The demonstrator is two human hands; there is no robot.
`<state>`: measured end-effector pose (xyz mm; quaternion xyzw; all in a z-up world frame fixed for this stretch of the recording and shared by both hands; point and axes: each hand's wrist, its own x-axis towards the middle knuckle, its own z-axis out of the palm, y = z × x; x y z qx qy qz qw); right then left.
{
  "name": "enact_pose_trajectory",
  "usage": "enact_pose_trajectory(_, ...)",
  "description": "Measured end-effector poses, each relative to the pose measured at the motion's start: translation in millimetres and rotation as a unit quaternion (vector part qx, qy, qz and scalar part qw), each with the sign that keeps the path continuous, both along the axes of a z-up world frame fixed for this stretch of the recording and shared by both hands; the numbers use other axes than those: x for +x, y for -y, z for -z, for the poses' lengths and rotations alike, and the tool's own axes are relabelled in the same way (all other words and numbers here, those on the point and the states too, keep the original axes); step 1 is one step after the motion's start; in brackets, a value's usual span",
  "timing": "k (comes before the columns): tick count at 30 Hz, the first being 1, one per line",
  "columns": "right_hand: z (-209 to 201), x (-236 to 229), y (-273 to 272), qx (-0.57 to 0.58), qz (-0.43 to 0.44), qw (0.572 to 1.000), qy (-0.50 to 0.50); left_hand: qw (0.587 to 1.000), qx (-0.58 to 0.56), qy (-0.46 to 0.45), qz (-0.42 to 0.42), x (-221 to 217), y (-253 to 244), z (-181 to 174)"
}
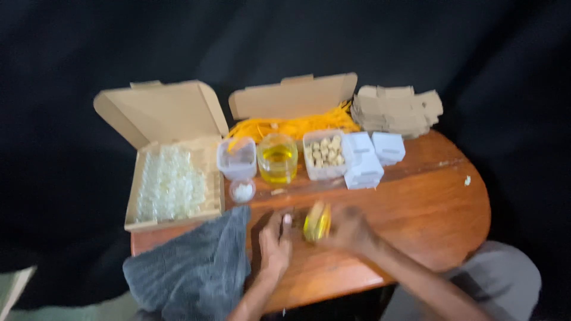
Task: Assembling product packaging by threading a cord through a bead and folding a small cardboard box.
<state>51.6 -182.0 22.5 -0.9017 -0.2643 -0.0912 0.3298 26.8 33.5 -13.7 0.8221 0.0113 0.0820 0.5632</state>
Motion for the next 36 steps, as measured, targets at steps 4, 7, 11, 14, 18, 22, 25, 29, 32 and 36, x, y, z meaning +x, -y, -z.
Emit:
enact_pose_trajectory(4, -51, 1, -25, 0.259, 0.216, 0.939, -0.070, 0.996, -0.085, -0.032, 0.003, -2, 2, -17)
enact_pose_trajectory(7, -27, 1, -5, -0.060, -0.184, 0.976, 0.101, 0.999, -0.038, -0.003, 0.009, -3, 3, -25)
enact_pose_trajectory(11, -46, 1, -19, 0.076, 0.139, 0.983, -0.095, 0.996, -0.084, -0.023, 0.012, -7, 5, -13)
enact_pose_trajectory(14, -24, 3, -23, 0.056, 0.116, 0.991, -0.045, 0.997, 0.050, 0.057, 0.002, -16, -6, -38)
enact_pose_trajectory(18, -41, -5, -40, 0.157, 0.109, 0.969, -0.154, 0.869, 0.367, 0.310, -0.120, -40, -40, -111)
enact_pose_trajectory(22, -49, -16, -74, 0.203, 0.013, 0.940, -0.275, 0.869, 0.468, -0.095, -0.131, -26, -76, -82)
enact_pose_trajectory(25, -32, -17, -105, 0.221, 0.000, 0.947, -0.235, 0.892, 0.351, -0.272, -0.079, -20, -96, -99)
enact_pose_trajectory(29, -20, -23, -141, 0.291, -0.014, 0.922, -0.255, 0.959, 0.198, -0.111, -0.170, -25, -103, -57)
enact_pose_trajectory(32, -28, -21, -157, 0.304, -0.024, 0.920, -0.246, 0.977, 0.039, -0.070, -0.199, -33, -83, -77)
enact_pose_trajectory(36, -5, -11, -158, 0.367, -0.073, 0.887, -0.271, 0.965, -0.020, -0.145, -0.216, -28, -89, -61)
